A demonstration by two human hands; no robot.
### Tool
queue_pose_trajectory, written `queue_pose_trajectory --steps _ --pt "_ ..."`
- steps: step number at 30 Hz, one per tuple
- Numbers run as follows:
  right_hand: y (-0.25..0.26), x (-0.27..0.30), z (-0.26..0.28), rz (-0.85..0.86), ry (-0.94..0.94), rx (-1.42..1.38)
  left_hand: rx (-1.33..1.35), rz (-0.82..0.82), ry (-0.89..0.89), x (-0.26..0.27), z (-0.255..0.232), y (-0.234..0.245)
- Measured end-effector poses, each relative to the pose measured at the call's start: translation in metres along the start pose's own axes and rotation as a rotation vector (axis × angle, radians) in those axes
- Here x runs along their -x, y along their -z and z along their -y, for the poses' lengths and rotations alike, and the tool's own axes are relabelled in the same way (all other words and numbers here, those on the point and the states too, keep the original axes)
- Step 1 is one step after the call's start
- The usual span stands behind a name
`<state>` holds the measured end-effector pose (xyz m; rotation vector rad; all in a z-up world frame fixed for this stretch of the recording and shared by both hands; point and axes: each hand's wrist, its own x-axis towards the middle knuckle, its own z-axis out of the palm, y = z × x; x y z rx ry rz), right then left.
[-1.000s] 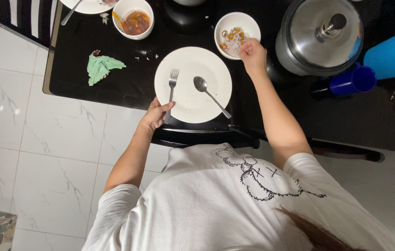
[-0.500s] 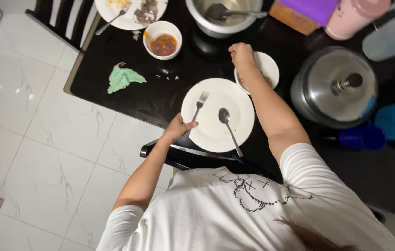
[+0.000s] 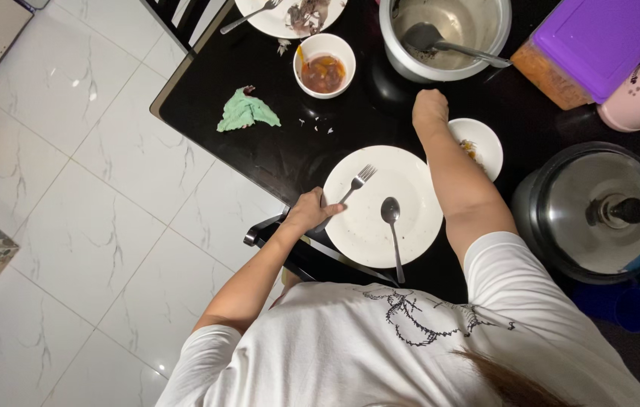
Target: The person clears a dining table by scraping leftover food from plates into bowls using a fork and spoon. They wipe the table surface with a cloth, gather the dirty dishes, and place them into a pink plastic bag.
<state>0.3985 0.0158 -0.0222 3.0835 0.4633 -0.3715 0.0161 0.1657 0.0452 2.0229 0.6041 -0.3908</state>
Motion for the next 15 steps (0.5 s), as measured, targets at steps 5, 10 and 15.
queue_pose_trajectory --steps 5,10,15 --pt "-0.005 -0.012 -0.004 -0.077 -0.070 -0.089 0.011 -0.151 -0.002 0.019 -0.005 -0.003" --pt "0.006 -0.010 0.001 -0.083 -0.102 -0.129 -0.044 -0.350 -0.047 0.035 -0.004 0.001" --pt "0.061 0.045 -0.026 -0.096 0.025 -0.517 0.040 -0.474 -0.151 0.040 0.000 -0.003"
